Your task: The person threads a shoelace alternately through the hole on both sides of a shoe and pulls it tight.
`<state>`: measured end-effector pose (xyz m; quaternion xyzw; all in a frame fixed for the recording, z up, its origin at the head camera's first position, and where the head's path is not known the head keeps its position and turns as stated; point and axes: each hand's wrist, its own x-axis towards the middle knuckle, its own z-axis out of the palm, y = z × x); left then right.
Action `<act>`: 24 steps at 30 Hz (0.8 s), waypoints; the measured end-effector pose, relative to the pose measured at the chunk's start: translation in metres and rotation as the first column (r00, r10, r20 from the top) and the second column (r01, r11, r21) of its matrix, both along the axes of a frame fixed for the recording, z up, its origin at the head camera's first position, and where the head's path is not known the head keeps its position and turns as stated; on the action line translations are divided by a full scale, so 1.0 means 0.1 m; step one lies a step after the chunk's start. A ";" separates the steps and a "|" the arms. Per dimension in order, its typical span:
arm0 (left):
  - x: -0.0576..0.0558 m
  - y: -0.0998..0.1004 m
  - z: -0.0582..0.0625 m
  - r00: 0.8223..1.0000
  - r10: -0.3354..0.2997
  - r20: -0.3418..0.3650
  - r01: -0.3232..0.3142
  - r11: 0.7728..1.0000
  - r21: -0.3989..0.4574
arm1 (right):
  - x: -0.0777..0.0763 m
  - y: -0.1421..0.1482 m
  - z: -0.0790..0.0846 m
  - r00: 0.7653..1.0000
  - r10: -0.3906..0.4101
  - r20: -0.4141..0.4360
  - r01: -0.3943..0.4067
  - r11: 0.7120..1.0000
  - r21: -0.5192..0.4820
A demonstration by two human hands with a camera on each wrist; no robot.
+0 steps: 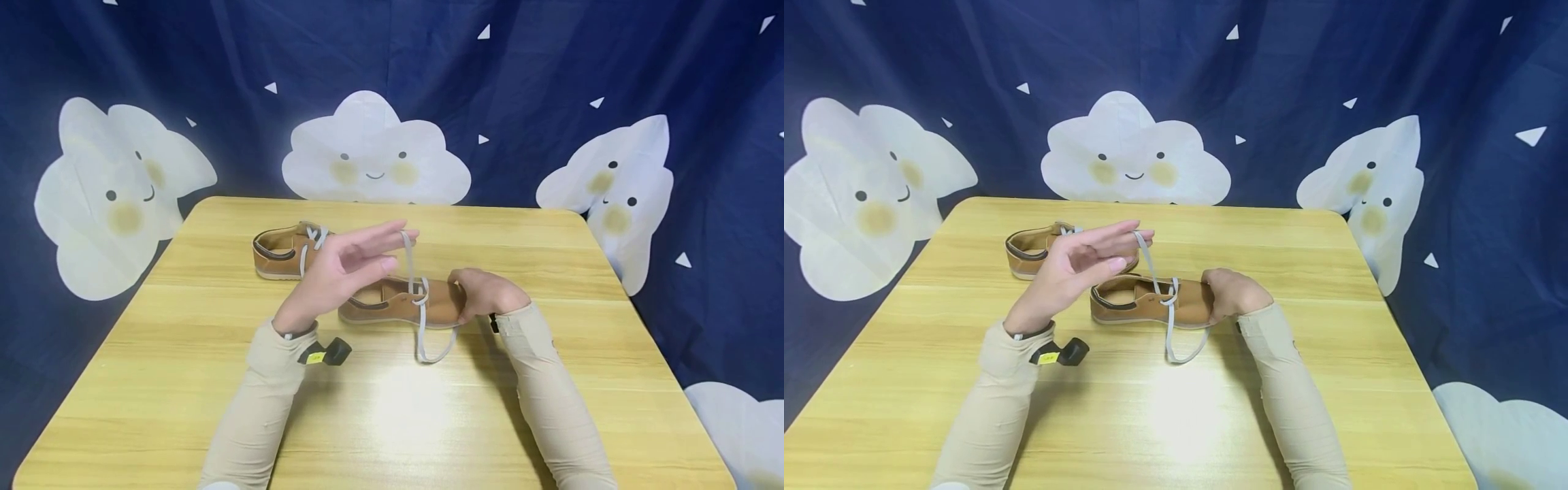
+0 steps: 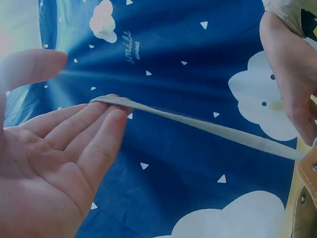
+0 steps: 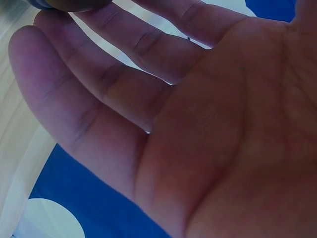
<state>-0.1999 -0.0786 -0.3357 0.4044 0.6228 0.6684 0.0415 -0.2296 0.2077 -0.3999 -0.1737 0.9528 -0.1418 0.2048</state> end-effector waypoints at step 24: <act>-0.60 -0.24 -0.50 0.838 0.486 -0.247 -0.499 0.500 -0.707 | -0.01 0.01 -0.01 1.000 -0.025 0.018 0.026 1.000 -0.007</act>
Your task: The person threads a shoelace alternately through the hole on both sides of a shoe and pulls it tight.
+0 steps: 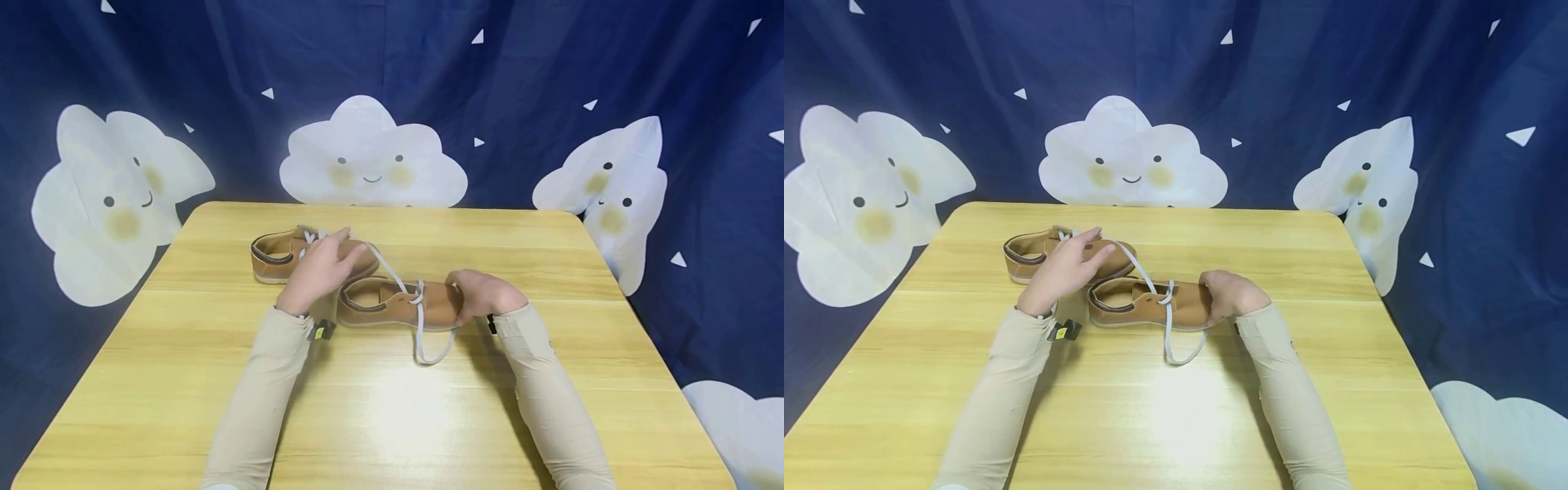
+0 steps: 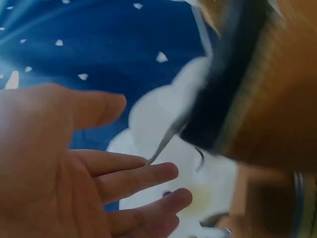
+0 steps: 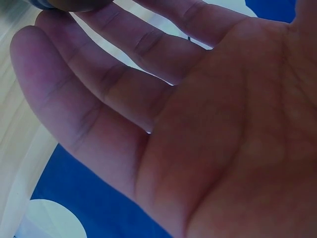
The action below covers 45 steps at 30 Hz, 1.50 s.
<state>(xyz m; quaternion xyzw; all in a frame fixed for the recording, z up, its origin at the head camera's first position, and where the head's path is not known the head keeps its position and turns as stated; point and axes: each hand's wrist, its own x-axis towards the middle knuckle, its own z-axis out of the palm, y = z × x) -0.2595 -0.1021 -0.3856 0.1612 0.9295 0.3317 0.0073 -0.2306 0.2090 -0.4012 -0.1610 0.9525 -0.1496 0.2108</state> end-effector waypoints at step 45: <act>0.37 0.80 -0.27 0.757 -0.484 -0.440 0.301 0.855 -0.422 | -0.06 -0.23 0.02 0.992 -0.051 0.117 0.116 0.745 -0.657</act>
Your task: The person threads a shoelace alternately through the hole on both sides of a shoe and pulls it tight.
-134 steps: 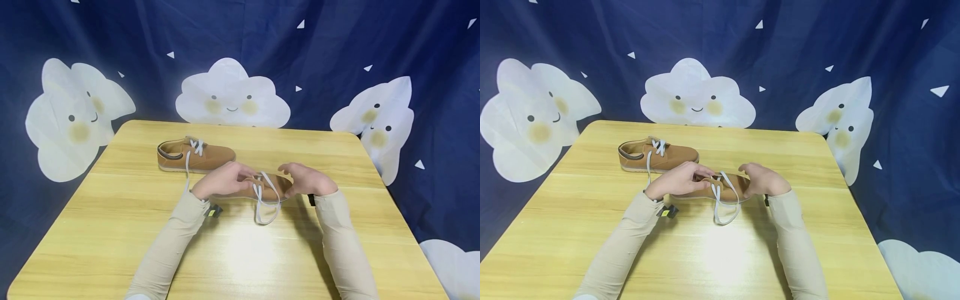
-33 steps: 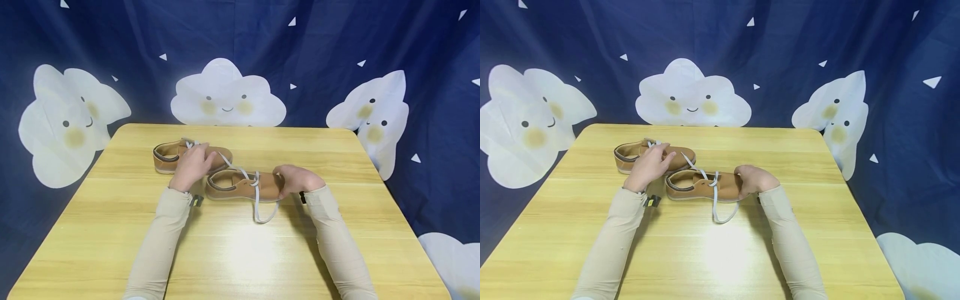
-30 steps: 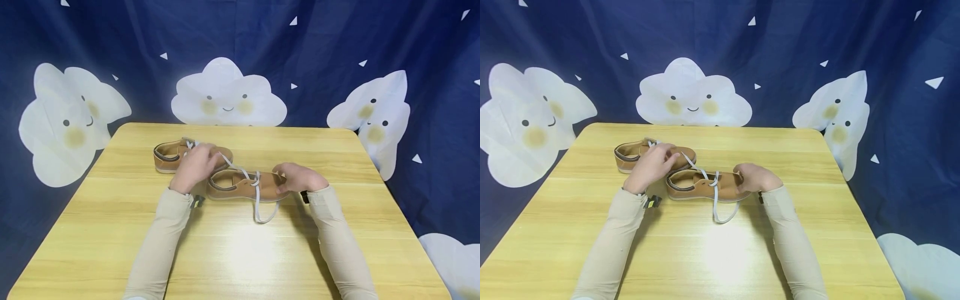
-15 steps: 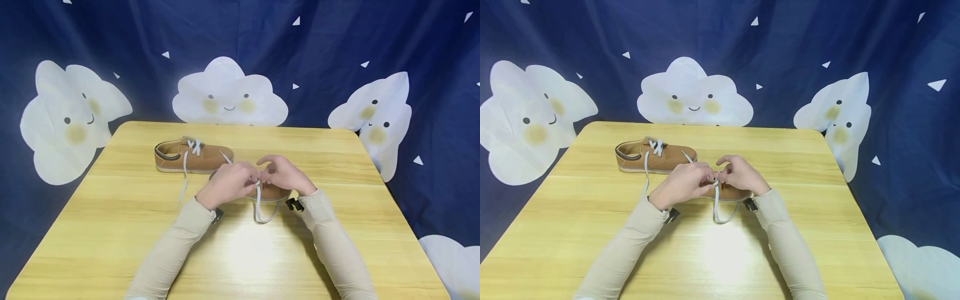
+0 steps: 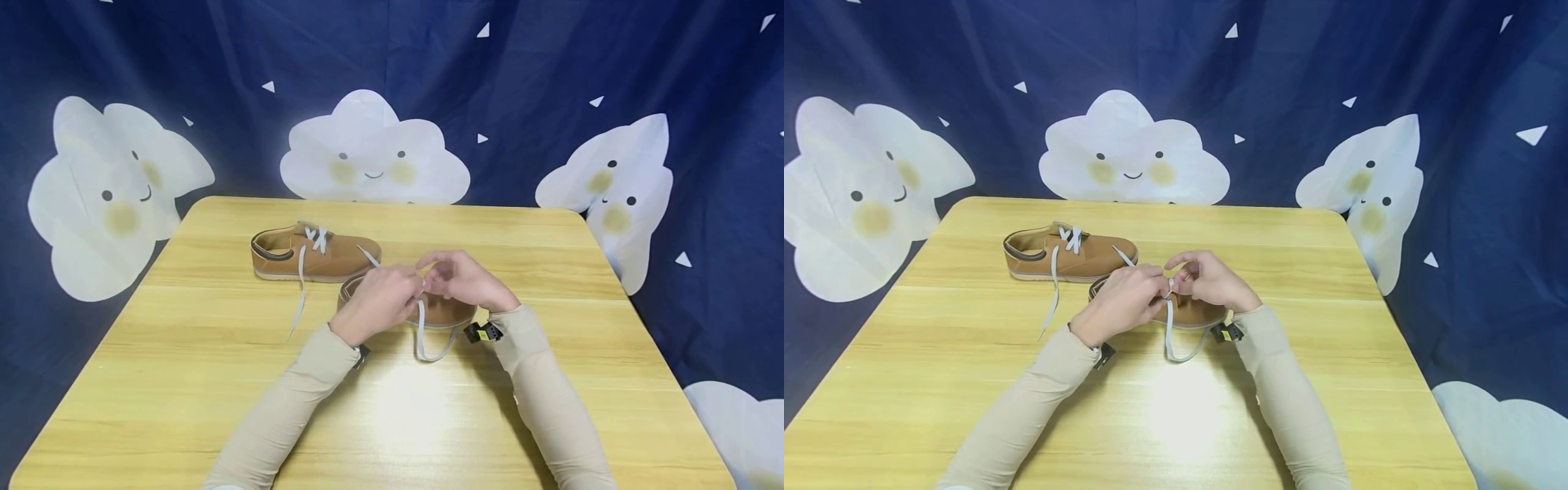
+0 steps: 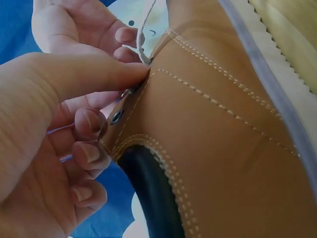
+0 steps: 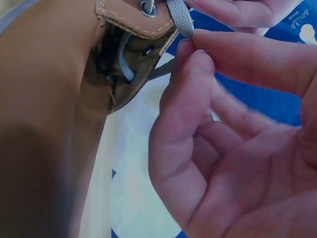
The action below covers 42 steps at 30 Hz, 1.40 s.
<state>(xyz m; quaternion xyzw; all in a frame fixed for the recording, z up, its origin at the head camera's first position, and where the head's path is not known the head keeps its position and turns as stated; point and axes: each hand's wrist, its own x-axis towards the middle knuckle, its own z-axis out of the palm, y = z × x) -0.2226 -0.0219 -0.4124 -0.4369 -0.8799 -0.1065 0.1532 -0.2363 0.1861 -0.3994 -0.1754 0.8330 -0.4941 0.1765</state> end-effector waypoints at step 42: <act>-0.23 -0.38 0.13 0.908 0.085 0.411 -0.107 0.994 0.032 | 0.13 -0.13 0.07 0.909 0.271 -0.316 -0.124 0.901 0.415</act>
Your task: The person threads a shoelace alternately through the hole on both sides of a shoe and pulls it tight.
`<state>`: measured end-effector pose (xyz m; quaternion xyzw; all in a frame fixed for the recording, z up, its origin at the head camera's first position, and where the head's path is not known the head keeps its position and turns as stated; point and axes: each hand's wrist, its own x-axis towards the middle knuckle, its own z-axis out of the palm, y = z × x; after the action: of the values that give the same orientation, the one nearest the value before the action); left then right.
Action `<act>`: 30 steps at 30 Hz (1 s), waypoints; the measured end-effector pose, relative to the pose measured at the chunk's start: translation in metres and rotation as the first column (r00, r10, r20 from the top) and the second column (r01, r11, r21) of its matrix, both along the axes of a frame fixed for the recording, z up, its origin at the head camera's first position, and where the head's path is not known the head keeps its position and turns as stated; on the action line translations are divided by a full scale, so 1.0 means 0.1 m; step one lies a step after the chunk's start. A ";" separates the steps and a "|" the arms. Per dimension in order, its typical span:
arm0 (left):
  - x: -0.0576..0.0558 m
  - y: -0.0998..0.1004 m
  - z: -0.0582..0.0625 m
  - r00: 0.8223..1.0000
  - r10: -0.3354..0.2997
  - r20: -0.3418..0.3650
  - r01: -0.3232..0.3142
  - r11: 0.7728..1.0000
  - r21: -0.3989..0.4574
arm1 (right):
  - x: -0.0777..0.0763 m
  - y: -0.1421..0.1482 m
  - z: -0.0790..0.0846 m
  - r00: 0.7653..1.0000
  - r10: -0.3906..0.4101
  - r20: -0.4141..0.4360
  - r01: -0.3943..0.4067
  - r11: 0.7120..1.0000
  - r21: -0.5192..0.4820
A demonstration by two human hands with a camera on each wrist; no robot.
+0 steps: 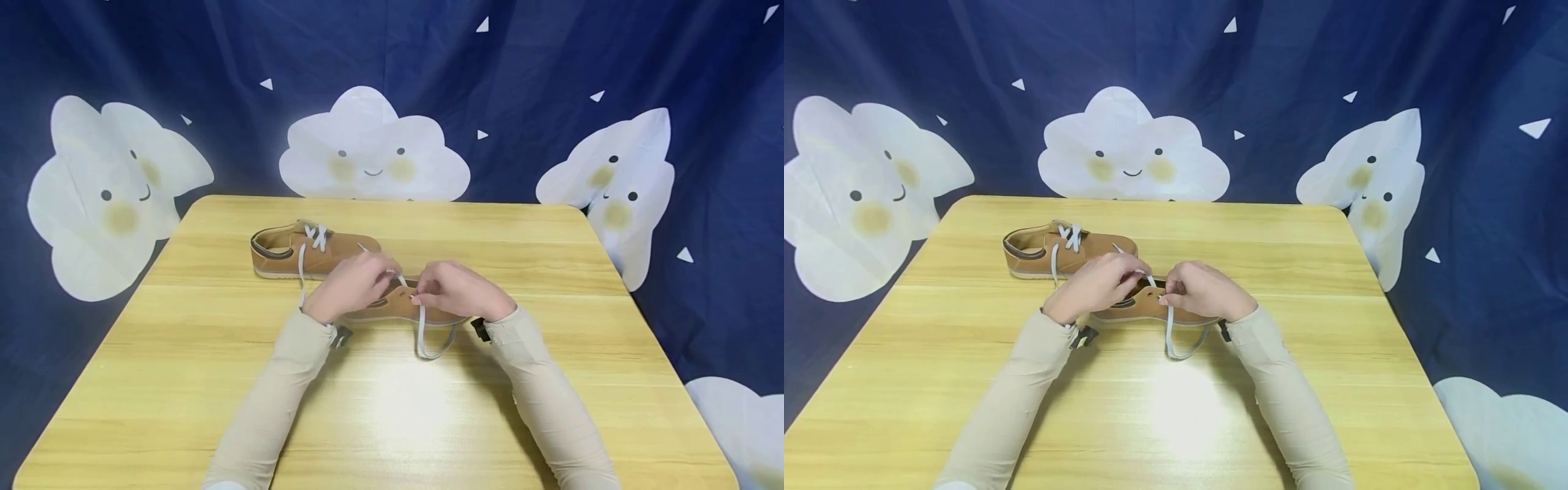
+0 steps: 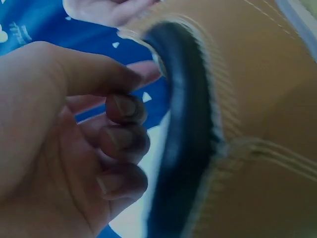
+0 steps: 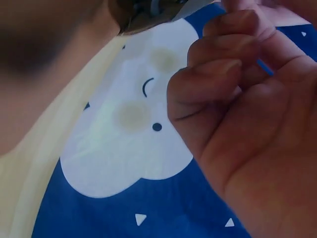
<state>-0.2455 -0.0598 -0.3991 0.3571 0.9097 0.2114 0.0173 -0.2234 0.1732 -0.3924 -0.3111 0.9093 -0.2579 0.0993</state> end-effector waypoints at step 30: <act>-0.09 -0.05 -0.07 0.995 0.018 -0.101 -0.020 1.000 -0.017 | 0.06 -0.07 0.07 0.997 -0.048 -0.056 0.051 0.997 0.059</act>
<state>-0.2550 -0.0644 -0.4065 0.3584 0.9147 0.1850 -0.0272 -0.2178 0.1666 -0.3858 -0.2922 0.9265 -0.2241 0.0774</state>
